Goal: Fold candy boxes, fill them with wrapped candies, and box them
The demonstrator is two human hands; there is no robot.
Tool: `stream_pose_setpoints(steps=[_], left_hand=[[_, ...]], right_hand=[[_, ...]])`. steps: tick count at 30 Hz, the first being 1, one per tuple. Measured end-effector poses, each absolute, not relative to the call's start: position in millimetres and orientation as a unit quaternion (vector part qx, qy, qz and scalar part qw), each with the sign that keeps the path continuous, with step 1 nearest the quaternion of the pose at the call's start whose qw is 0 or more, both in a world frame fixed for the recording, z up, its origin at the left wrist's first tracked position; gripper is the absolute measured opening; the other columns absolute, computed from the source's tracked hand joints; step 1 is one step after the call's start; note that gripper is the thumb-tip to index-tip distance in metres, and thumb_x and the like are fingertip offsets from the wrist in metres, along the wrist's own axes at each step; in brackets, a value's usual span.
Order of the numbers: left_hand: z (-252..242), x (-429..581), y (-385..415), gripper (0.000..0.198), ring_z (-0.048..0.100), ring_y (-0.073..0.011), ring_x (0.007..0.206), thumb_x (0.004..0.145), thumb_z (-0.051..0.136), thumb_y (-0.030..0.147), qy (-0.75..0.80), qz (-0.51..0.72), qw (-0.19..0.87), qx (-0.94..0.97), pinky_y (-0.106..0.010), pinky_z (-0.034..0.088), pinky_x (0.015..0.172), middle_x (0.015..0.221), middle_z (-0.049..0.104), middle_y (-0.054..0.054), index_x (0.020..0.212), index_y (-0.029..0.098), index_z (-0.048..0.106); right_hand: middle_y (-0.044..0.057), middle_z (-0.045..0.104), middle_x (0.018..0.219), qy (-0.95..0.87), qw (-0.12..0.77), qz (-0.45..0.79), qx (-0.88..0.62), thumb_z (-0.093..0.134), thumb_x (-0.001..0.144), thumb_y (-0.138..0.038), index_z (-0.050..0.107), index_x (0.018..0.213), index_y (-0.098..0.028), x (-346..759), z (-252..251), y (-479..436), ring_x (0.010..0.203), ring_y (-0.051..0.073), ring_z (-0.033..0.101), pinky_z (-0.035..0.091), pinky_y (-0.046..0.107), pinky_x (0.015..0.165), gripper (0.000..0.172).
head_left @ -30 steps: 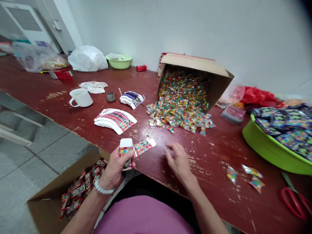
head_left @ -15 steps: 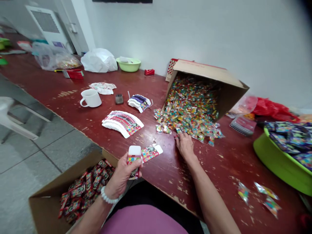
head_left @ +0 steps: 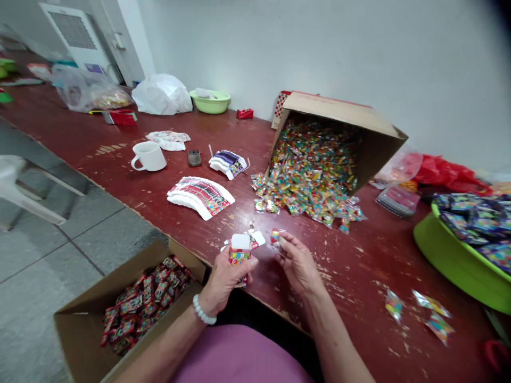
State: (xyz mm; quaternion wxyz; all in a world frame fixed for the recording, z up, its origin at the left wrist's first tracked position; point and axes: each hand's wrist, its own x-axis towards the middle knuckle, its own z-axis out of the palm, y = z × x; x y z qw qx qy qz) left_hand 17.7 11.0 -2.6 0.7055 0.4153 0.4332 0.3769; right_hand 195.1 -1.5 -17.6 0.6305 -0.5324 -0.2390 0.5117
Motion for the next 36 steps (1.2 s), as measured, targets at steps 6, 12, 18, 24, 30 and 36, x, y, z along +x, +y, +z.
stream_pose_setpoints(steps=[6, 12, 18, 24, 30, 36], left_hand=[[6, 39, 5, 0.056, 0.056, -0.0079, 0.05, 0.061, 0.086, 0.031, 0.425, 0.435, 0.715, 0.346, -0.022, 0.05, 0.047, 0.079, 0.067, 0.0, 0.106, 0.015, 0.057], [4, 35, 4, 0.052, 0.055, -0.008, 0.051, 0.062, 0.086, 0.028, 0.439, 0.441, 0.7, 0.351, -0.022, 0.05, 0.046, 0.082, 0.069, -0.003, 0.104, 0.013, 0.058], [3, 28, 1, 0.056, 0.057, -0.0116, 0.06, 0.064, 0.083, 0.028, 0.428, 0.392, 0.7, 0.416, -0.023, 0.052, 0.05, 0.082, 0.066, -0.001, 0.112, 0.016, 0.057], [2, 20, 1, 0.042, 0.052, -0.0094, 0.056, 0.069, 0.076, 0.022, 0.417, 0.359, 0.665, 0.505, -0.019, 0.045, 0.051, 0.078, 0.065, -0.001, 0.108, 0.017, 0.063], [5, 20, -7, 0.047, 0.05, -0.0087, 0.052, 0.07, 0.071, 0.016, 0.355, 0.309, 0.685, 0.557, -0.018, 0.042, 0.046, 0.076, 0.064, 0.0, 0.116, 0.02, 0.063], [10, 23, -11, 0.052, 0.049, -0.0083, 0.044, 0.07, 0.074, 0.023, 0.354, 0.274, 0.733, 0.512, -0.019, 0.043, 0.042, 0.065, 0.06, 0.004, 0.119, 0.02, 0.059]], right_hand=[[0.001, 0.073, 0.089, -0.17, 0.667, 0.583, -0.432, 0.082, 0.07, -0.037, 0.064, 0.096, -0.022, 156, -6, -28, 0.066, 0.014, 0.064, 0.05, 0.023, 0.056, 0.035], [0.001, 0.072, 0.088, -0.185, 0.658, 0.595, -0.423, 0.082, 0.072, -0.034, 0.066, 0.095, -0.019, 158, -3, -34, 0.065, 0.01, 0.061, 0.048, 0.018, 0.054, 0.032], [0.001, 0.072, 0.08, -0.25, 0.604, 0.587, -0.478, 0.081, 0.071, -0.036, 0.068, 0.107, -0.018, 172, 5, -34, 0.056, 0.009, 0.059, 0.047, 0.02, 0.051, 0.042], [0.0, 0.072, 0.076, -0.304, 0.652, 0.445, -0.534, 0.083, 0.067, -0.032, 0.072, 0.095, -0.019, 185, 16, -32, 0.065, 0.014, 0.062, 0.05, 0.025, 0.061, 0.033], [-0.001, 0.07, 0.08, -0.449, 0.569, 0.419, -0.547, 0.074, 0.076, -0.026, 0.072, 0.101, -0.023, 176, 15, -33, 0.068, 0.014, 0.06, 0.048, 0.026, 0.065, 0.025], [0.0, 0.066, 0.08, -0.524, 0.523, 0.34, -0.58, 0.068, 0.084, -0.032, 0.071, 0.098, -0.023, 175, 10, -40, 0.064, 0.014, 0.056, 0.045, 0.025, 0.059, 0.017]])
